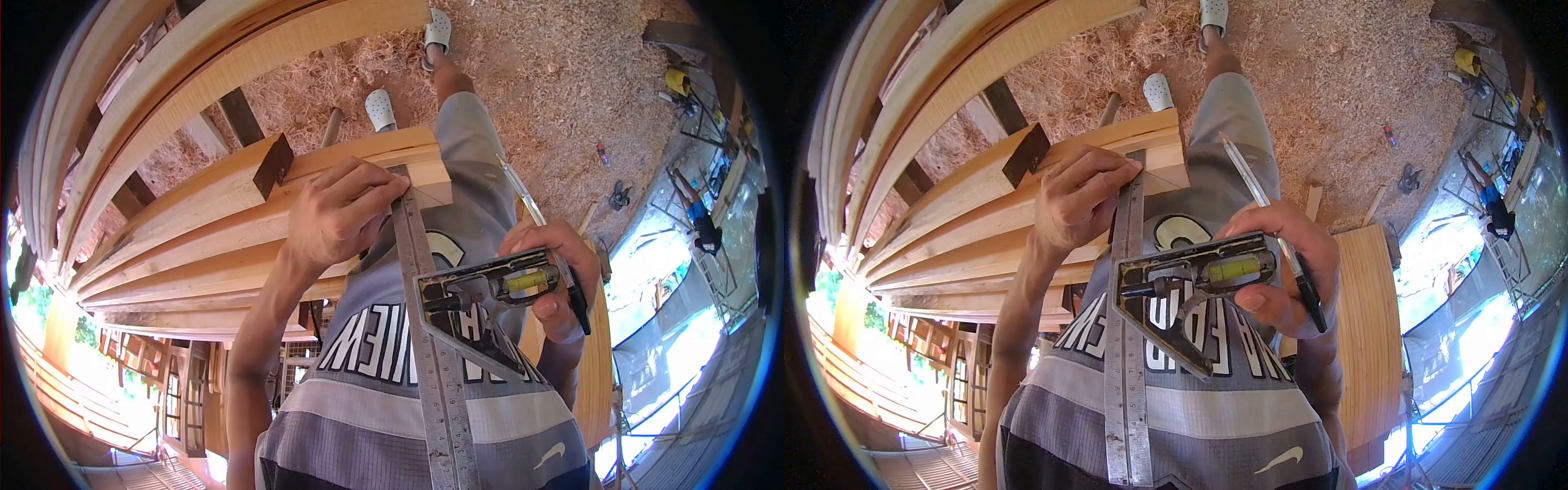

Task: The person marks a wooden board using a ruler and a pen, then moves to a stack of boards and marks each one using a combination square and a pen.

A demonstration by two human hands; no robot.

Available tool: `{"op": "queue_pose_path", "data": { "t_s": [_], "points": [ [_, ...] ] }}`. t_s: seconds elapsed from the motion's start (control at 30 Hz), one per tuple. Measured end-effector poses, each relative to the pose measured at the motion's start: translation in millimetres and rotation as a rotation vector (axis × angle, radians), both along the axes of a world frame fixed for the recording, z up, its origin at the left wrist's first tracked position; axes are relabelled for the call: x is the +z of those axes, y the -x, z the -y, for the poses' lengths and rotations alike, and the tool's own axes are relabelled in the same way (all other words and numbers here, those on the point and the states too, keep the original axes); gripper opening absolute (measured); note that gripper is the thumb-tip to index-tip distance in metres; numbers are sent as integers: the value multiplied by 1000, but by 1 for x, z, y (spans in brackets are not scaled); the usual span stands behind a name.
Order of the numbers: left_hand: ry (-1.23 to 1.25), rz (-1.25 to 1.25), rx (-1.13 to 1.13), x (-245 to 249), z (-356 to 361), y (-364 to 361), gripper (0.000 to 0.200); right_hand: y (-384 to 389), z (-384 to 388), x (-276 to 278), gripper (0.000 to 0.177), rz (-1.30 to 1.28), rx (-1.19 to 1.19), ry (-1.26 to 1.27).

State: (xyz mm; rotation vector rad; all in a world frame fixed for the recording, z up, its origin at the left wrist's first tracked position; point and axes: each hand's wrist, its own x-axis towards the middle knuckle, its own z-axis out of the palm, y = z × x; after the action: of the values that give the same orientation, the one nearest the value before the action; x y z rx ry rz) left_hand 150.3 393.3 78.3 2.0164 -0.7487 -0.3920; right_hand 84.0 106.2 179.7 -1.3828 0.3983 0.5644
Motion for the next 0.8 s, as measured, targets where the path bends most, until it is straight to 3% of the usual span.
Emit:
{"op": "queue_pose_path", "data": {
  "t_s": [0.8],
  "points": [
    [-27, -22, 17, 2, 0, 0, 35, -9, -2, 6, 62, 71, 13, 27]
  ]
}}
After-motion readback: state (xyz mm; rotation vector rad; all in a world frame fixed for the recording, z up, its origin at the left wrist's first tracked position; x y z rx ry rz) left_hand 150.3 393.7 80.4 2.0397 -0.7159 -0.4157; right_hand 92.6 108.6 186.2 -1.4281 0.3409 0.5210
